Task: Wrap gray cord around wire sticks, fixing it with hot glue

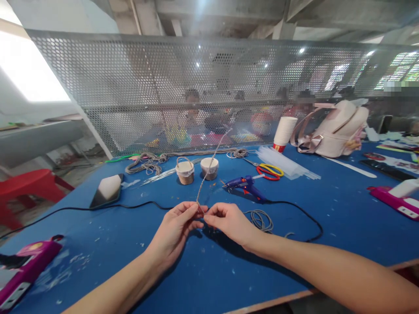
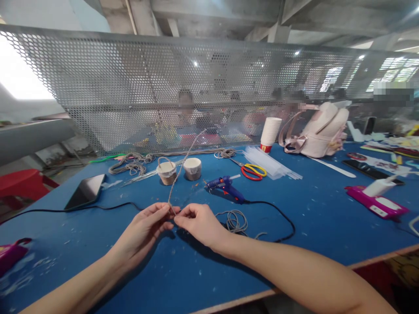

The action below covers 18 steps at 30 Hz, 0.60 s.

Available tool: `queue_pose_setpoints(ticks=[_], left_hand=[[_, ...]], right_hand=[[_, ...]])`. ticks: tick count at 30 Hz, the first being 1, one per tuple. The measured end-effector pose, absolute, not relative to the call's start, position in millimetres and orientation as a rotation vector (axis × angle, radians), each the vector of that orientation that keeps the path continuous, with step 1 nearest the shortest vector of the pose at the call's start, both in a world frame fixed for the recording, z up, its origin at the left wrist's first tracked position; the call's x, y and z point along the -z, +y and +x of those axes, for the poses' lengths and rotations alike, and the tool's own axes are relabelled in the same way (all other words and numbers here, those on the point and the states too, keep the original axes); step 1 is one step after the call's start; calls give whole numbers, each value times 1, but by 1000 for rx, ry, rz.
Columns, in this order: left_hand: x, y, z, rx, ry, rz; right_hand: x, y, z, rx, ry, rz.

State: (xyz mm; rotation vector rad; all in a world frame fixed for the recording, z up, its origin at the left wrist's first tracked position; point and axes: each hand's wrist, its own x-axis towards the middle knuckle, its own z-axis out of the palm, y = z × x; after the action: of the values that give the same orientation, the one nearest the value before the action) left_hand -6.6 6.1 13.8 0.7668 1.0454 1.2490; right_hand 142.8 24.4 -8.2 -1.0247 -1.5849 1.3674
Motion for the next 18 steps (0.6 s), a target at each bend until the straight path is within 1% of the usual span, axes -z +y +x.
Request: queue_pose_setpoints(ticks=[6,11,15,18], left_hand=[[-13,7,-7,-1249,991,766],[-13,8,-9,-1296,938,723],[-15,8,-7,-1279,930,721],[-15,7,-6,-1250,953,726]], right_hand=[[7,24,144,-1233,-1731,-1096],[-10,27,155,-1165,-1805,-1048],[-32,38,170,-1037,-1653,-945],[-45,48,177,-1038,-1468,-934]])
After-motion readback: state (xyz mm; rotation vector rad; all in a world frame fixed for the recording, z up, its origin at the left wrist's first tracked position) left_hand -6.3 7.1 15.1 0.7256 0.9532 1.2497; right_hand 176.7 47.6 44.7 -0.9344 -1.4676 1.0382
